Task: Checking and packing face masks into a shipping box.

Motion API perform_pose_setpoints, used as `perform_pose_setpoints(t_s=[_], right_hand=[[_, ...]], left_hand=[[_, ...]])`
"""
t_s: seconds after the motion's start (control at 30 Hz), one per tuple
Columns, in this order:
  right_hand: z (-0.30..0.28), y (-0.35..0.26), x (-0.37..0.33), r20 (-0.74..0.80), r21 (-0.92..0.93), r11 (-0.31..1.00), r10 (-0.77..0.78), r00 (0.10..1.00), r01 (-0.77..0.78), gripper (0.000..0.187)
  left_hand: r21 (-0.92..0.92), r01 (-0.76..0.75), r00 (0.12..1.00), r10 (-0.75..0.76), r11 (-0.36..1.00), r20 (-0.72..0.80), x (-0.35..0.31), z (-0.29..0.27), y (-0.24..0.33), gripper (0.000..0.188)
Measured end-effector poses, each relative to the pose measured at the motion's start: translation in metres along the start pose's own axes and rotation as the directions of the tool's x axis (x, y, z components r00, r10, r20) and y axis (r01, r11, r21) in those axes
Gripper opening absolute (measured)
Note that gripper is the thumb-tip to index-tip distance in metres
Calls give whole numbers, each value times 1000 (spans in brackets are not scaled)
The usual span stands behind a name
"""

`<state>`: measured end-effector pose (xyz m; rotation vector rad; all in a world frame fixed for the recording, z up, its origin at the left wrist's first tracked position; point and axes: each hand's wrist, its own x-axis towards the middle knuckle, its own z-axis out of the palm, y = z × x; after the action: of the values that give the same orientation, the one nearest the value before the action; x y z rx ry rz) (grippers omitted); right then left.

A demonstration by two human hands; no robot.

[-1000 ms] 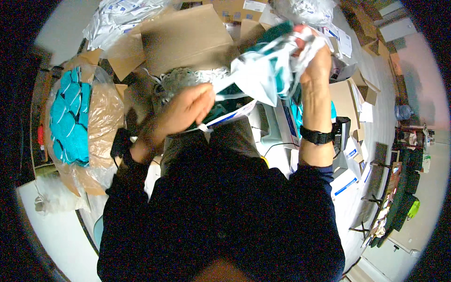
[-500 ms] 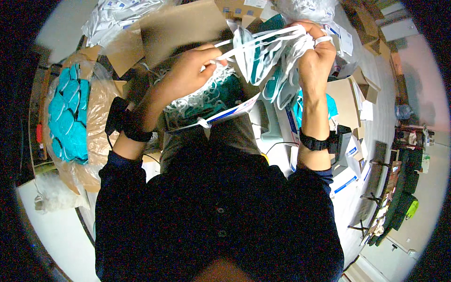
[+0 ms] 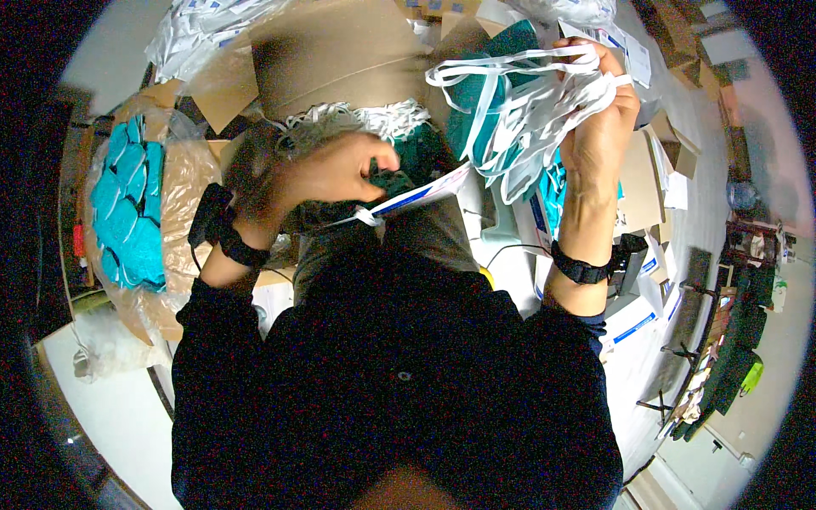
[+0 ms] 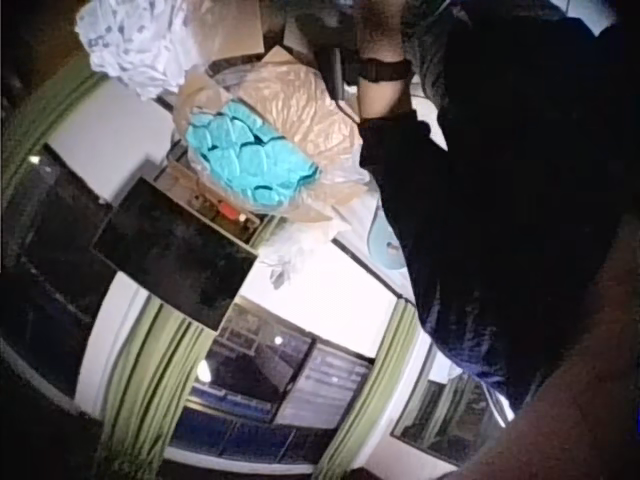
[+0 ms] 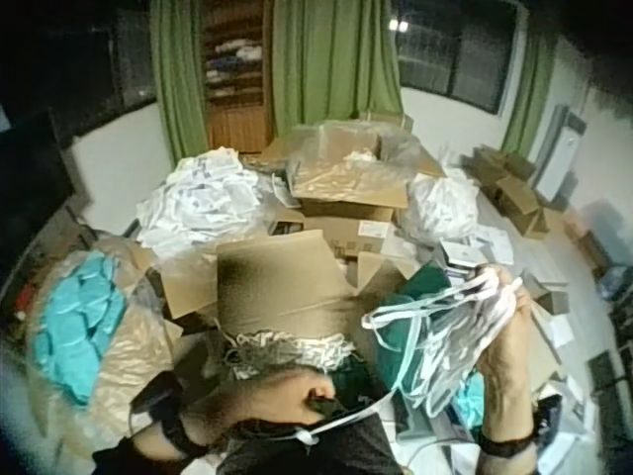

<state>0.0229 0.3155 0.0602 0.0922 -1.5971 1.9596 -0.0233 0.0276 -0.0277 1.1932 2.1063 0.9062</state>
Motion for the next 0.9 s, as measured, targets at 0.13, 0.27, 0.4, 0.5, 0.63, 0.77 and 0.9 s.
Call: perform_pose_setpoints(t_s=[0.13,0.27,0.4,0.5,0.63,0.77,0.9], right_hand=[[4,-3,-3,59,-25,1000,-6,998,7,12],[11,-6,-6,130,-112,994,12,991,2,13],[15,-8,-10,228,-274,962,79,970,-14,8],[22,-10,-14,342,-415,907,81,936,73,8],[37,-9,-19,447,-485,874,246,860,3,16],[49,-6,-21,544,-481,876,338,768,-45,27],[63,-6,-24,680,-441,892,405,611,-99,16]], left_hand=[[130,-92,990,105,987,-96,-17,14,-17,20],[316,9,975,62,949,-214,-26,7,-6,13],[85,89,887,-40,992,-460,-38,2,-5,10],[-72,6,812,-47,997,-582,-47,-10,10,8],[-44,-104,673,38,994,-739,-53,-26,6,12],[-24,-175,700,107,984,-706,-42,-45,25,13],[186,-224,699,290,957,-654,-27,-57,59,18]])
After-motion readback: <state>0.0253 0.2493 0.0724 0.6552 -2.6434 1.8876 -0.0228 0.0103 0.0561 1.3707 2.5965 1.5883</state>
